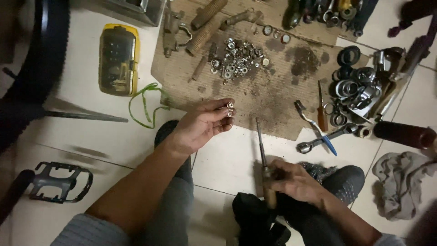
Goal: Cleaning small metal bicycle components using a steel wool pad and a screwdriver for manipulation.
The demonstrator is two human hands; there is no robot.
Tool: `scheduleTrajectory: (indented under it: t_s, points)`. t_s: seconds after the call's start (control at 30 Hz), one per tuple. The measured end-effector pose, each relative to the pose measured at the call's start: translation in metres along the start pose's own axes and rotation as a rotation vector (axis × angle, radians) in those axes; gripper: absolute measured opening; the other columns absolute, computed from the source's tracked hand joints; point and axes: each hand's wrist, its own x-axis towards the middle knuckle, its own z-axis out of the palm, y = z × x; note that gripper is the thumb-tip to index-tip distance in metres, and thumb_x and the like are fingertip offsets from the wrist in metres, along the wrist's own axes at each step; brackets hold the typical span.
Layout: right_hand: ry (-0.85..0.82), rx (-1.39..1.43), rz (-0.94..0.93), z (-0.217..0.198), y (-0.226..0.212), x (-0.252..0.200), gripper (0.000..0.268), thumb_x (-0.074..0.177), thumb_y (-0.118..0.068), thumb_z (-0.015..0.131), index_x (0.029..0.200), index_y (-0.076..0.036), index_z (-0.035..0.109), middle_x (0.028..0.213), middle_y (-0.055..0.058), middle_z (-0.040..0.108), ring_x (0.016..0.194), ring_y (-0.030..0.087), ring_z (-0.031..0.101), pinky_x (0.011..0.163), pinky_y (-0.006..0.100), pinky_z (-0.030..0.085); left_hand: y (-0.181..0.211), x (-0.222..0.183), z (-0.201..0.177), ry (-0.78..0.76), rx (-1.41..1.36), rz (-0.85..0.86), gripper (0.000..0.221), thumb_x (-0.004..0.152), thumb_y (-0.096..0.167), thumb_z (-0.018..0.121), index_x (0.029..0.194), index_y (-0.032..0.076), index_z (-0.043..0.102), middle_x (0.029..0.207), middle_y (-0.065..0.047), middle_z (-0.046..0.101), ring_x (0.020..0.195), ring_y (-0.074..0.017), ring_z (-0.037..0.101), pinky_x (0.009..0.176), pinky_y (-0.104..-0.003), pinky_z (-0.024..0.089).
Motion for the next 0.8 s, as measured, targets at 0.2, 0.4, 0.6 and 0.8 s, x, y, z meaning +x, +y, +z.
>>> scheduleTrajectory:
  t_s: [0.2, 0.4, 0.6, 0.8]
  points:
    - [-0.036, 0.319, 0.823, 0.001, -0.023, 0.027, 0.039, 0.073, -0.021, 0.077, 0.111, -0.019, 0.073, 0.103, -0.006, 0.079, 0.089, 0.011, 0.078, 0.082, 0.031, 0.06, -0.007, 0.003, 0.001, -0.01, 0.012, 0.01, 0.025, 0.098, -0.005, 0.055, 0.121, -0.003, 0.064, 0.109, -0.014, 0.068, 0.085, -0.0194, 0.063, 0.076, -0.031, 0.053]
    - [-0.068, 0.194, 0.835, 0.019, -0.009, 0.023, 0.057, 0.075, -0.032, 0.084, 0.124, -0.012, 0.063, 0.103, -0.002, 0.077, 0.087, 0.012, 0.075, 0.078, 0.026, 0.06, -0.007, 0.002, 0.008, 0.021, 0.014, 0.007, 0.023, 0.098, -0.005, 0.056, 0.12, -0.003, 0.063, 0.107, -0.014, 0.067, 0.086, -0.0207, 0.061, 0.079, -0.032, 0.053]
    - [0.046, -0.047, -0.015, 0.002, -0.009, 0.008, 0.004, 0.079, -0.017, 0.08, 0.083, -0.017, 0.077, 0.109, 0.002, 0.055, 0.092, 0.012, 0.061, 0.07, 0.027, 0.06, -0.007, 0.004, 0.001, 0.003, 0.084, 0.012, 0.027, 0.1, -0.001, 0.054, 0.125, -0.005, 0.062, 0.103, -0.016, 0.066, 0.089, -0.0198, 0.062, 0.079, -0.03, 0.05]
    - [0.226, 0.841, 0.724, -0.019, -0.015, -0.009, 0.042, 0.076, -0.001, 0.063, 0.118, -0.002, 0.069, 0.086, 0.013, 0.075, 0.074, 0.027, 0.072, 0.069, 0.04, 0.059, 0.0, 0.006, -0.001, 0.075, 0.067, 0.012, 0.029, 0.098, -0.003, 0.056, 0.127, -0.005, 0.062, 0.101, -0.014, 0.066, 0.083, -0.0193, 0.062, 0.077, -0.029, 0.052]
